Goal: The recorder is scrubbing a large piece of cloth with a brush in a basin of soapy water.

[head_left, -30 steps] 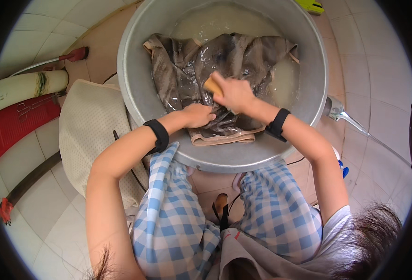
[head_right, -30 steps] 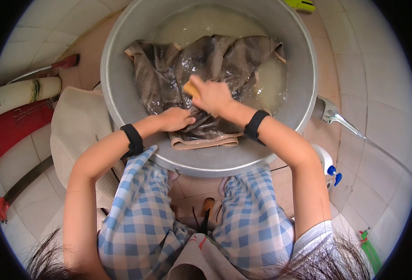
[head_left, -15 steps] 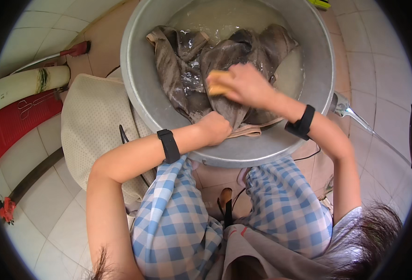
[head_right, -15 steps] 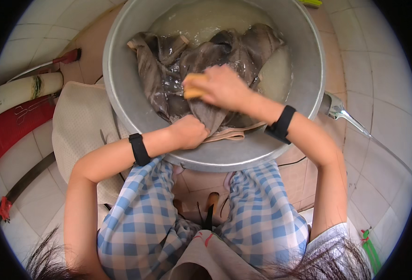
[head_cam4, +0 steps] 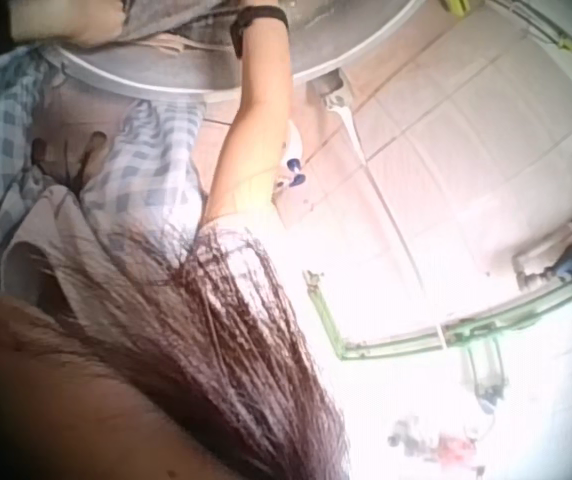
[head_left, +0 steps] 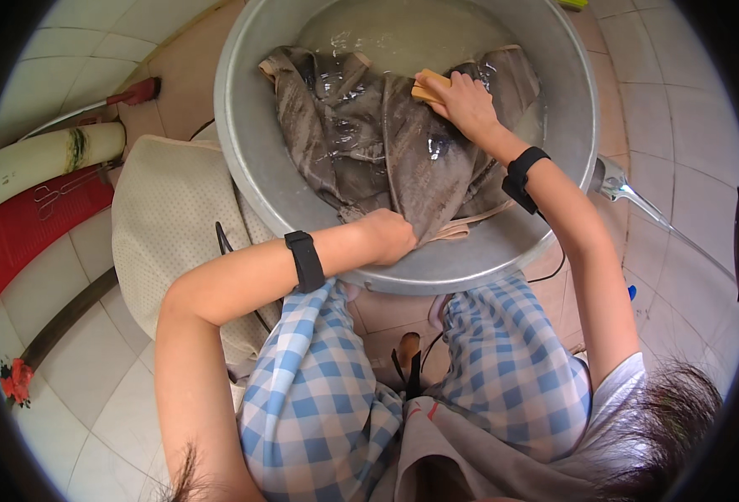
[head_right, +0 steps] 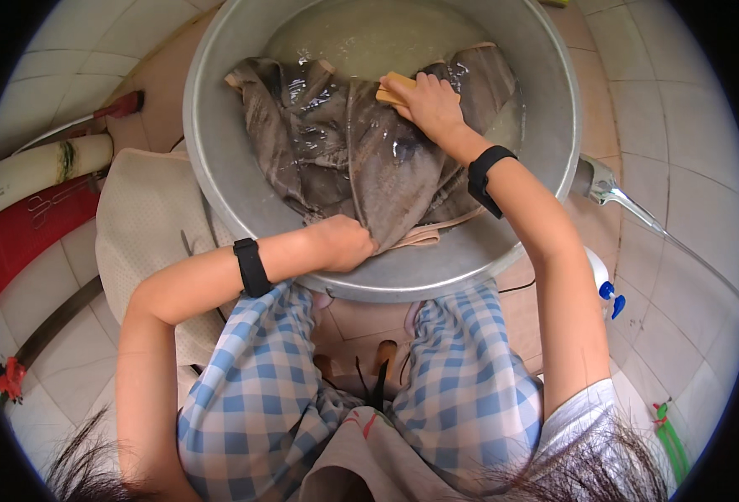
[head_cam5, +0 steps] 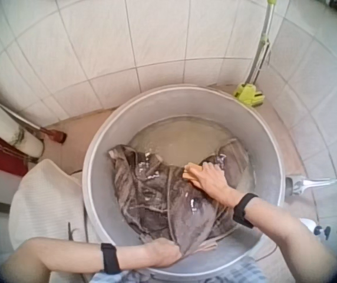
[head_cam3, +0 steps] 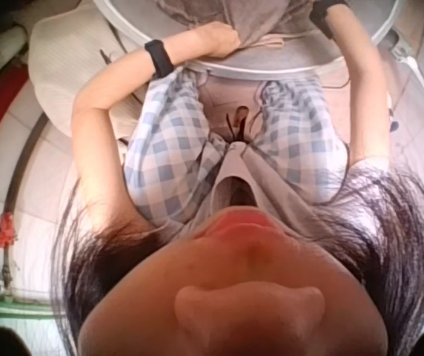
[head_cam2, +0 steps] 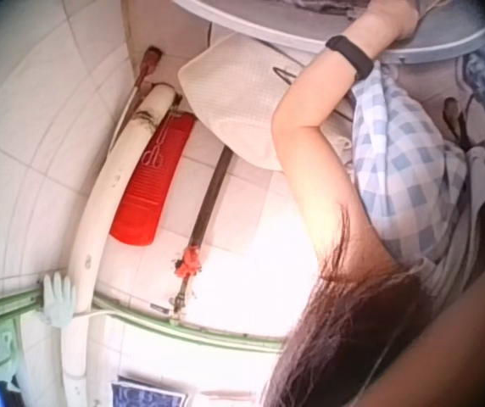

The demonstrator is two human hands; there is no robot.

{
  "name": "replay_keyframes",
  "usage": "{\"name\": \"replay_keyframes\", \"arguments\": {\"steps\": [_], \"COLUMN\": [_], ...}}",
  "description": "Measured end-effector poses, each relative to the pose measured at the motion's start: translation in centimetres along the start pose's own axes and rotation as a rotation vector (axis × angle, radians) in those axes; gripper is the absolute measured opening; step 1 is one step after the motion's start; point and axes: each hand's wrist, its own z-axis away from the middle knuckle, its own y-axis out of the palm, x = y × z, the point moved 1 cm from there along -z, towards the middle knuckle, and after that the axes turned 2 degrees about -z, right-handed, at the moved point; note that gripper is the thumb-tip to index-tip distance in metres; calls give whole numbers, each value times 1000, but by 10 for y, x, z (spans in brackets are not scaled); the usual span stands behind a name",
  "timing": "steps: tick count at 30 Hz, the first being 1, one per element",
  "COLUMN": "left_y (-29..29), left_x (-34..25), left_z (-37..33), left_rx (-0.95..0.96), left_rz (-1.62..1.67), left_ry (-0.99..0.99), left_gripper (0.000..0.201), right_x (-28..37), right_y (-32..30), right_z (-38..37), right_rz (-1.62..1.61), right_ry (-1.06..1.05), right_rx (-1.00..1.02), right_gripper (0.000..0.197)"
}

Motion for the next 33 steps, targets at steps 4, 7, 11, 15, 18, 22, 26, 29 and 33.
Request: {"name": "replay_keyframes", "arguments": {"steps": [4, 7, 11, 15, 18, 22, 26, 29, 33], "left_y": [7, 9, 7, 2, 3, 1, 10, 12, 13], "left_x": [-2, -1, -4, -4, -5, -7, -2, -4, -7], "left_z": [-2, 2, 2, -4, -3, -4, 0, 1, -2], "left_rx": [34, 25, 53, 89, 77, 67, 55, 82, 78], "left_rz": [-12, -19, 27, -14, -38, -14, 6, 23, -4], "left_ry": [-11, -17, -45, -21, -12, -9, -15, -11, -5], "left_gripper": [19, 19, 19, 19, 20, 20, 20, 20, 19], "right_x": [31, 81, 94, 36, 3, -15, 46, 94, 68], "right_y": [-12, -21, -9, 19, 17, 14, -8, -21, 5], "right_z": [13, 46, 64, 42, 24, 21, 40, 73, 65], "right_rz": [-239, -457, -368, -136, 39, -20, -312, -403, -287], "right_ry": [-213, -411, -485, -386, -260, -46, -314, -559, -520], "right_rx": [59, 246, 284, 36, -17, -43, 63, 254, 178], "right_gripper": [46, 44, 42, 39, 43, 43, 36, 37, 40]}}
